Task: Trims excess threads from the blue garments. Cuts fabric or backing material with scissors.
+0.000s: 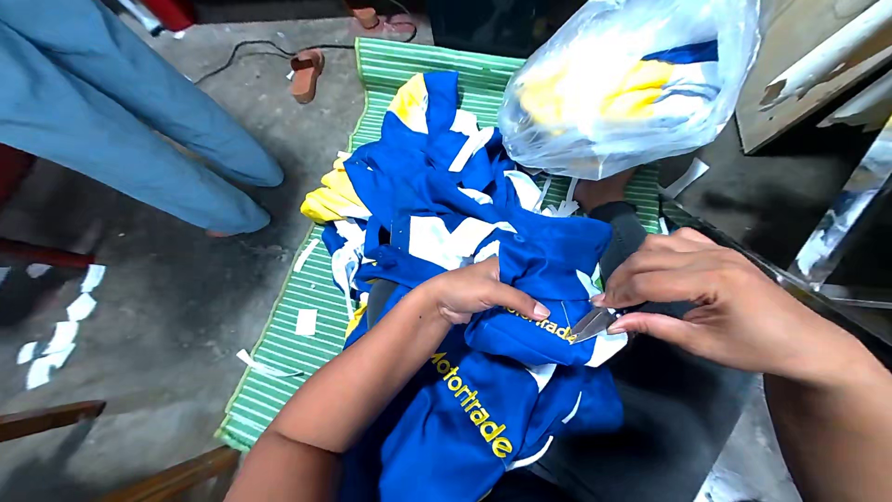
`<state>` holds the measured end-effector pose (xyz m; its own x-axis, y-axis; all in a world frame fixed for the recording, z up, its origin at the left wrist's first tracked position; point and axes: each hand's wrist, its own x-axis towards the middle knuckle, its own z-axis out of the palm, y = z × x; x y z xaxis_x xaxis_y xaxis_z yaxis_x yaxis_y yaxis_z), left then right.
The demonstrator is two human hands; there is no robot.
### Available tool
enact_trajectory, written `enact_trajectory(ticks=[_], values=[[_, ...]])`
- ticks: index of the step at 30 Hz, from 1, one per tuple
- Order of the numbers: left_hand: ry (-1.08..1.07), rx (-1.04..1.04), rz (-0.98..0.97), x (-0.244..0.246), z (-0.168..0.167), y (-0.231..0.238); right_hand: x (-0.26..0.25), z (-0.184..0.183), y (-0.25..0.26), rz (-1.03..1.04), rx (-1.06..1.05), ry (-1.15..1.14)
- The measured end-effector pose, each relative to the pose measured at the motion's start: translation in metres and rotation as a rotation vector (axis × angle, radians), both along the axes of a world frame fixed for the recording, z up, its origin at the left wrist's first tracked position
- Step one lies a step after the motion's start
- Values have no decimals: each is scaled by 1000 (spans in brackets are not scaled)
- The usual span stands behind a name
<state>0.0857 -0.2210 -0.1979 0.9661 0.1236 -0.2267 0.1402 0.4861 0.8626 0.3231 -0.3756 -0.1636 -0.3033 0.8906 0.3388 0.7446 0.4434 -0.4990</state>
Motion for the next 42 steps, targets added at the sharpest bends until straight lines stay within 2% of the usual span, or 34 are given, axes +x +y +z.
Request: enact_trajectory(ticks=[11, 20, 23, 26, 28, 30, 34, 42], values=[[-20, -23, -74, 4, -2, 7, 0, -4, 5, 65, 21, 31], [-41, -43, -47, 4, -5, 6, 3, -8, 6, 41, 29, 68], [8, -20, 99, 1, 1, -3, -1, -11, -5, -125, 48, 171], [72, 81, 386, 0, 9, -23, -17, -24, -28, -476, 87, 306], [84, 122, 538, 2, 7, -40, -35, -40, -43, -682, 168, 291], [84, 138, 626, 4, 2, -55, -54, -50, -52, -791, 238, 227], [90, 121, 695, 7, -3, -68, -76, -63, -60, -909, 275, 155], [51, 123, 754, 9, -7, -74, -79, -66, -60, -940, 246, 120]])
